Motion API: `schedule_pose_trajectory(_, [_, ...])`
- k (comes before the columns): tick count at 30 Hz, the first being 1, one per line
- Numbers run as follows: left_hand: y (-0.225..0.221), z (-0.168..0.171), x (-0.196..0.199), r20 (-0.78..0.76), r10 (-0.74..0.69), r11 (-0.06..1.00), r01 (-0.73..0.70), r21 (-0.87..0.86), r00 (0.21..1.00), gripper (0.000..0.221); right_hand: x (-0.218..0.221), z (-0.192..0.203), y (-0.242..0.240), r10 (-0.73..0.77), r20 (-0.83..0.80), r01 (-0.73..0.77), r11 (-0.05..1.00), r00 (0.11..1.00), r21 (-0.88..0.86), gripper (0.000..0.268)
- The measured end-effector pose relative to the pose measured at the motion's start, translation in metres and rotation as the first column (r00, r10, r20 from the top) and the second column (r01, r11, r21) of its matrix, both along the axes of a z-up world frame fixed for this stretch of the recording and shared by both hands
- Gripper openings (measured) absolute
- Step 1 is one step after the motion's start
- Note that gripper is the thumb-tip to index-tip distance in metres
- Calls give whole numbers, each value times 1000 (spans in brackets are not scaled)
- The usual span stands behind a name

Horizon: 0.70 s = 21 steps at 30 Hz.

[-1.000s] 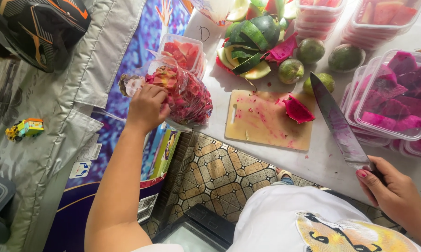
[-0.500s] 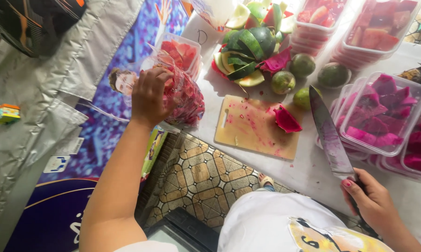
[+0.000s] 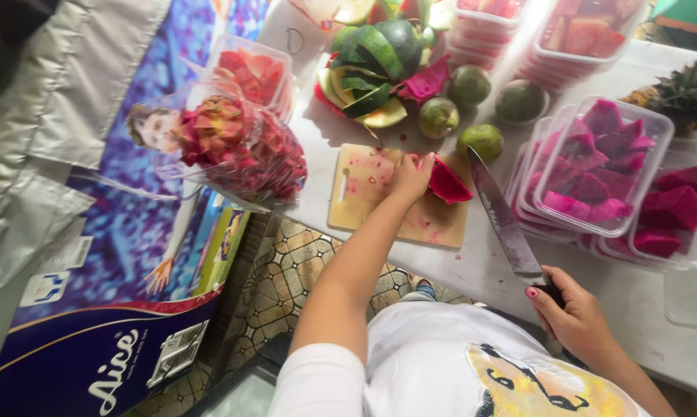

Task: Slicing dragon fruit and watermelon and packing them into plastic containers

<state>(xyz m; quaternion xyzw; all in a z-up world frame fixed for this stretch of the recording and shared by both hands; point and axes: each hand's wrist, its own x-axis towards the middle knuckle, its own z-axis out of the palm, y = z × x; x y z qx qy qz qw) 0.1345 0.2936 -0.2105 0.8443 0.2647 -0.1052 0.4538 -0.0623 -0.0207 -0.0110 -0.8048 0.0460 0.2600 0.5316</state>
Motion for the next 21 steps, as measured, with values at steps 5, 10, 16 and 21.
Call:
schedule_pose_trajectory(5, [-25,112,-3,-347,-54,996,27,-80,936,66,-12,3,-17,-38,11,38,999,999,-6,21])
schedule_pose_trajectory(10, [-31,81,8,-403,-26,1000,19,-21,915,73,-18,4,-24,-118,-38,118,993,992,5,23])
schedule_pose_trajectory(16, [-40,57,3,-258,98,988,-125,-92,961,65,-17,7,-21,-105,-59,102,993,993,-65,23])
schedule_pose_trajectory(21, [-49,43,0,-287,-36,997,15,-74,957,70,-11,-6,-19,-60,-38,54,988,997,-146,29])
